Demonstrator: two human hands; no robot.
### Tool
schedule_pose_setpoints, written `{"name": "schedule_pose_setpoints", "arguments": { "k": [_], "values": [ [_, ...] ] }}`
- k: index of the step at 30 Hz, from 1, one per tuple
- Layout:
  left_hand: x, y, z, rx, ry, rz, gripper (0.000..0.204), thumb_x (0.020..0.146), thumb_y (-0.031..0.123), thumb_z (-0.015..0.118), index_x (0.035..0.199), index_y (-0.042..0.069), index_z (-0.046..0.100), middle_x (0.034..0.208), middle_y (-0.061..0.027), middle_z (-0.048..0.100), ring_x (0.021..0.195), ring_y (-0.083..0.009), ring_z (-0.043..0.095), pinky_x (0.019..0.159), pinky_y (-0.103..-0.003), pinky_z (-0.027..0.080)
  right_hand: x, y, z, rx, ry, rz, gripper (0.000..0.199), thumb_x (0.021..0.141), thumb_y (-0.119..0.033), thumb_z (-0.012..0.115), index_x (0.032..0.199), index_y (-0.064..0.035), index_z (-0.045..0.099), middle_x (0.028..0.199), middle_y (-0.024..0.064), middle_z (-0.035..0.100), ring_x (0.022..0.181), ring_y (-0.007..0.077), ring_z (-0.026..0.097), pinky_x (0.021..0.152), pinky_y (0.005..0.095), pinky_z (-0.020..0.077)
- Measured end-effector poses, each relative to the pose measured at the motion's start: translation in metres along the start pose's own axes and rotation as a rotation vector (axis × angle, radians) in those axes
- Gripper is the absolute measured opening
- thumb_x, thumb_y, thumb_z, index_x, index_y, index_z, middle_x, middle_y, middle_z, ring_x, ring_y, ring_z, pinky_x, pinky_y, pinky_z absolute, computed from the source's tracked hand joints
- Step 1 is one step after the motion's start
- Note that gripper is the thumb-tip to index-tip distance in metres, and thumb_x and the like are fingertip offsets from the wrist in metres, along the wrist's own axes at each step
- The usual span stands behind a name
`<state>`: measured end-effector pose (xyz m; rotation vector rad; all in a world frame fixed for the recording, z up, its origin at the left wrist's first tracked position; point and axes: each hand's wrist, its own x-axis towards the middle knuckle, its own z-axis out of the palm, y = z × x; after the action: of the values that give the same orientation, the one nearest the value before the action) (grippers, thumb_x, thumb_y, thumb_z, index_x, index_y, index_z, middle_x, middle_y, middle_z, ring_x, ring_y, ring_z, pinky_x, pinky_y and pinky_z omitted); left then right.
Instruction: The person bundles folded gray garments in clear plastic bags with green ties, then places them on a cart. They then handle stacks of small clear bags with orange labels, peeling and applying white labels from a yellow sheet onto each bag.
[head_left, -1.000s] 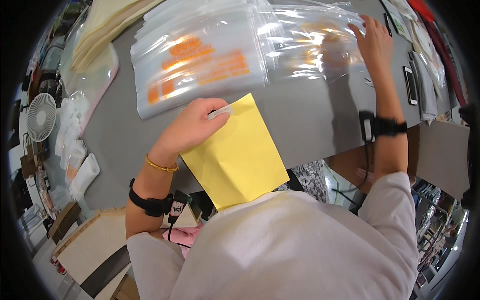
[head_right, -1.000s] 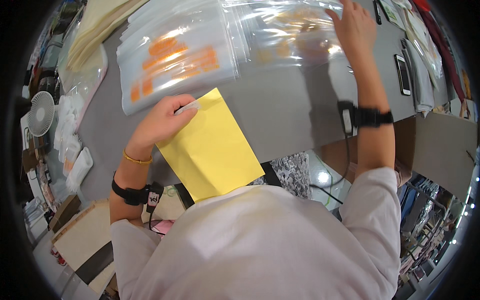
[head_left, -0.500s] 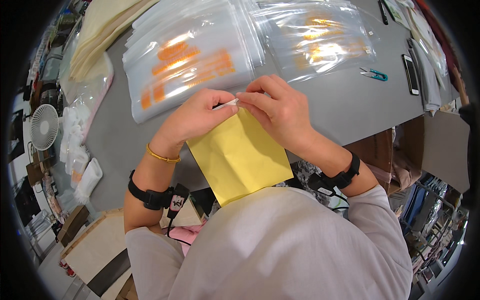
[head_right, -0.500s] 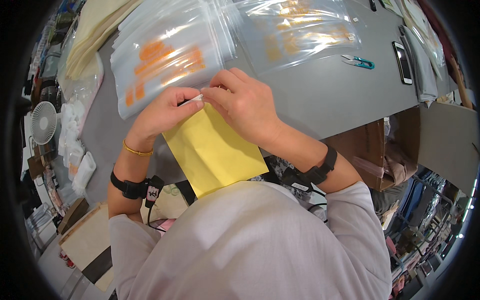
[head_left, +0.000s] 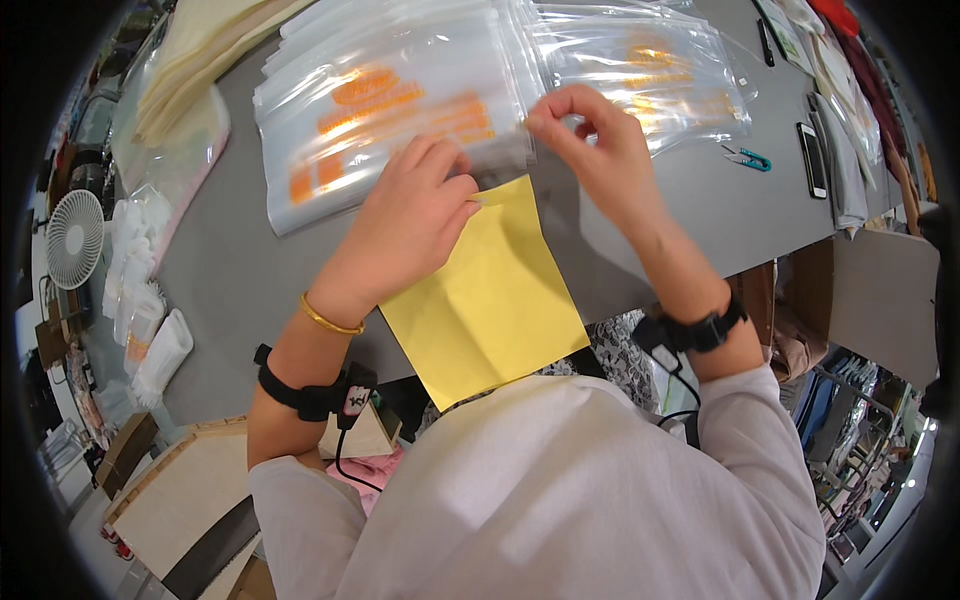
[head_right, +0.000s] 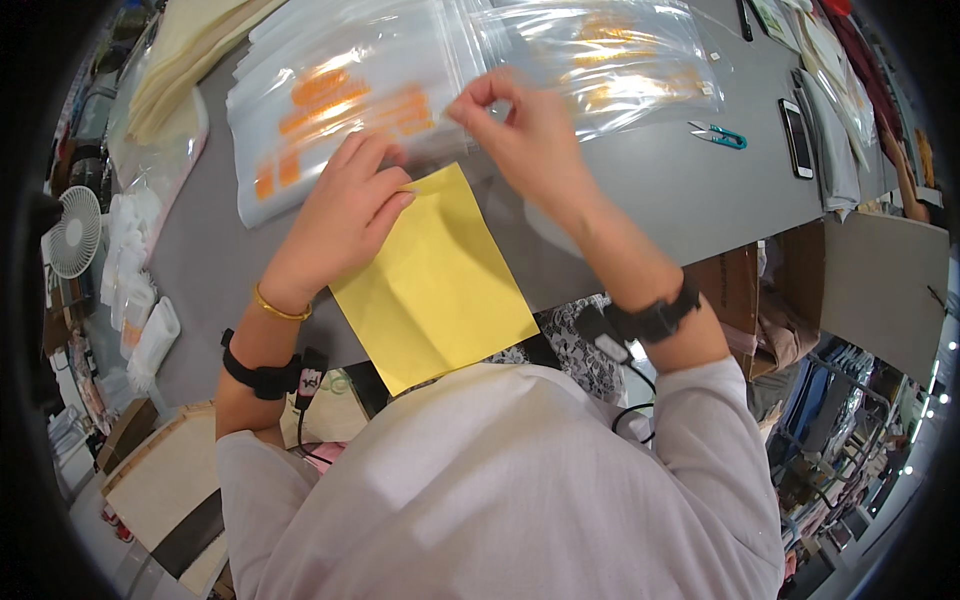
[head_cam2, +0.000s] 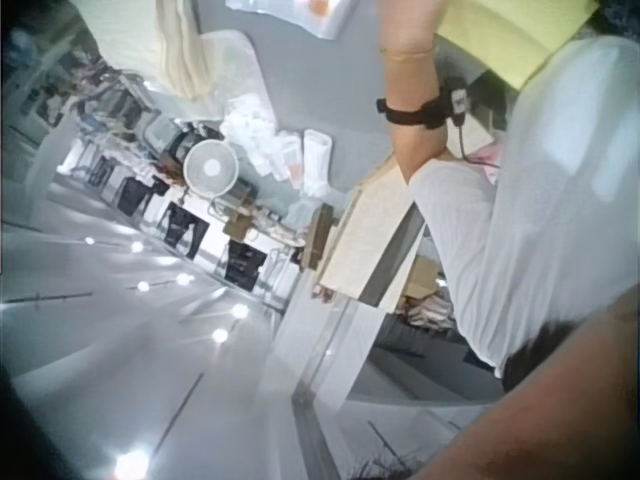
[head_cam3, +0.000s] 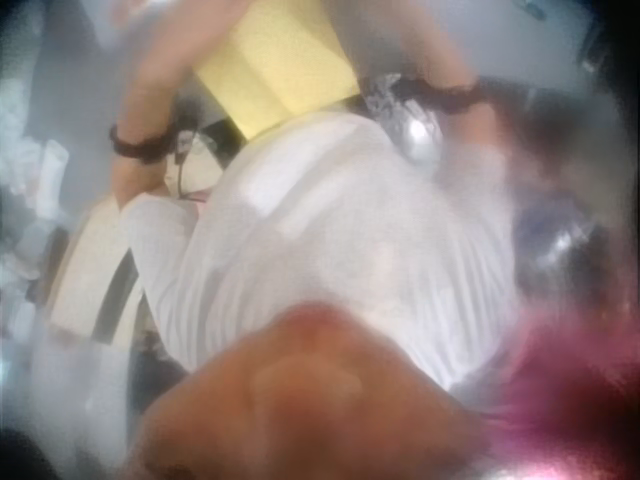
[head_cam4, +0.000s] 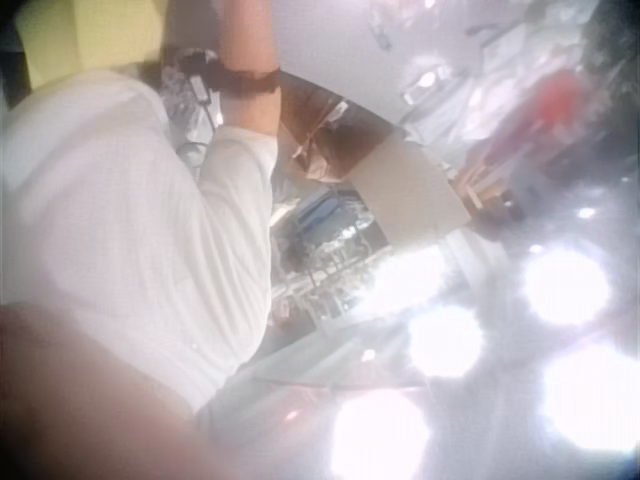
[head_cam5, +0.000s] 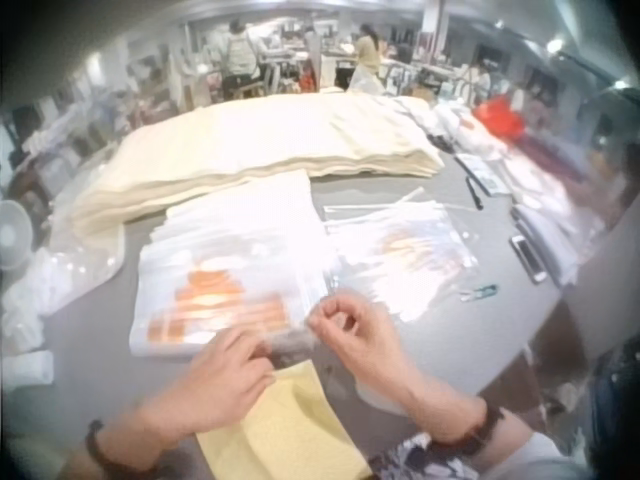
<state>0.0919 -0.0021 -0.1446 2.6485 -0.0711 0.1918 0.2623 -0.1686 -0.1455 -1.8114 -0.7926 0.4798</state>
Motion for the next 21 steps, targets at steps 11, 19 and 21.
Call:
{"name": "schedule_pose_setpoints", "arguments": {
  "k": [11,19,21],
  "values": [
    [0.005,-0.007,0.022,0.071,0.02,0.083,0.01,0.09,0.007,0.064,0.091,-0.003,0.063,0.136,-0.0189,0.059,0.13,-0.0372,0.054,0.117,-0.051,0.04,0.045,0.06,0.031,-0.118,-0.128,-0.067,0.015,0.087,-0.014,0.074,0.085,0.0013,0.074,0.106,0.0063,0.068,0.097,0.0235,0.063,0.085,0.0357,0.0533],
    [0.009,-0.005,0.024,0.11,0.053,0.098,0.008,0.087,0.006,0.065,0.089,-0.001,0.062,0.136,-0.0186,0.061,0.128,-0.037,0.056,0.114,-0.051,0.042,0.031,0.046,0.033,-0.527,0.004,-0.394,0.018,0.08,-0.019,0.081,0.079,-0.0038,0.071,0.102,0.0088,0.066,0.102,0.0301,0.06,0.089,0.0395,0.0522],
    [0.008,-0.006,0.026,0.098,0.044,0.095,0.008,0.088,0.005,0.068,0.091,0.0,0.062,0.14,-0.0158,0.06,0.129,-0.0354,0.056,0.114,-0.048,0.043,0.033,0.044,0.03,-0.727,0.106,-0.381,0.024,0.077,-0.025,0.085,0.079,-0.0052,0.071,0.1,0.0103,0.065,0.1,0.0319,0.06,0.088,0.0394,0.0522]
  ]
}}
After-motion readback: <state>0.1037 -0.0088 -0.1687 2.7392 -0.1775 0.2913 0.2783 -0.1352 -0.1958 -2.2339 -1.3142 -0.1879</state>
